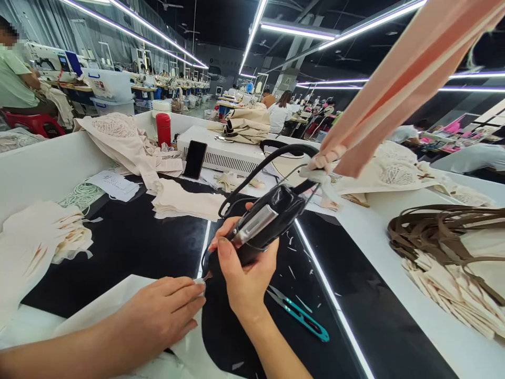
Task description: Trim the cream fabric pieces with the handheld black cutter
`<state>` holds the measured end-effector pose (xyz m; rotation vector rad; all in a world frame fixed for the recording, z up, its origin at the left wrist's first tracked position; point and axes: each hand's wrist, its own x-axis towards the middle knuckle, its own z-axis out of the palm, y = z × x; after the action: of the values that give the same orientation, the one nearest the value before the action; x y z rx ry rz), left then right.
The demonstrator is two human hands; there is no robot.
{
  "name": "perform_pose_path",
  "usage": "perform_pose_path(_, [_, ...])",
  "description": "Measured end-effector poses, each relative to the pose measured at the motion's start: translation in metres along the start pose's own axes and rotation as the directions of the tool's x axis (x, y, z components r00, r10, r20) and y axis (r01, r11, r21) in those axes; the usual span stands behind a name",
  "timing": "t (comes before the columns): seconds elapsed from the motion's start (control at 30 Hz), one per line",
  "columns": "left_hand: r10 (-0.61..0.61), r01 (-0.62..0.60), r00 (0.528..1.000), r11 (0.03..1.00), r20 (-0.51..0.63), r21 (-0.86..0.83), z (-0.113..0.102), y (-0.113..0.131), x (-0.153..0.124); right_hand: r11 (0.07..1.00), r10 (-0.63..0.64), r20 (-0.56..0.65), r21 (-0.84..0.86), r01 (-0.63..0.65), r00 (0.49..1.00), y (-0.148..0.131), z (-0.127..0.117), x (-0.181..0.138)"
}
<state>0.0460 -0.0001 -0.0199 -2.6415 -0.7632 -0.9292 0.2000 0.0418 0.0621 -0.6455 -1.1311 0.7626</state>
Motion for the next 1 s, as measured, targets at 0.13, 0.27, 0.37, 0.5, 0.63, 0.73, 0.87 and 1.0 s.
perform_pose_path(0.13, [0.012,-0.012,1.000,0.999,-0.009,0.029,0.0014,-0.0005,-0.0020,1.000,-0.013,0.010,0.002,0.013,1.000,0.0036,0.0007,-0.0007])
perform_pose_path(0.27, [-0.023,0.024,1.000,0.999,-0.019,0.033,-0.0007,0.0012,-0.0031,0.999,-0.040,0.019,0.016,0.039,0.999,0.0062,-0.0007,-0.0011])
perform_pose_path(0.37, [-0.036,0.037,0.999,0.999,-0.027,0.034,-0.0019,0.0029,-0.0042,0.999,-0.041,0.023,0.009,0.040,0.999,0.0065,-0.0013,-0.0014])
perform_pose_path(0.5, [-0.039,0.041,0.998,0.999,-0.047,0.032,-0.0014,0.0038,-0.0065,0.999,-0.042,0.016,-0.005,0.042,0.999,0.0059,-0.0007,-0.0014])
perform_pose_path(0.63, [-0.037,0.038,0.999,0.999,-0.023,0.030,-0.0023,0.0038,-0.0078,0.999,-0.043,0.033,0.009,0.043,0.999,0.0053,-0.0002,-0.0012])
perform_pose_path(0.73, [-0.035,0.035,0.999,0.998,-0.007,0.044,-0.0035,0.0042,-0.0077,0.999,-0.053,0.037,0.012,0.053,0.998,0.0055,-0.0006,-0.0011])
perform_pose_path(0.87, [-0.027,0.028,1.000,0.998,-0.011,0.056,-0.0038,0.0046,-0.0069,0.999,-0.053,0.035,0.012,0.052,0.998,0.0068,-0.0012,-0.0007])
perform_pose_path(1.0, [-0.029,0.030,0.999,0.997,-0.021,0.067,-0.0030,0.0036,-0.0072,0.998,-0.060,0.048,0.025,0.058,0.997,0.0063,-0.0003,0.0005])
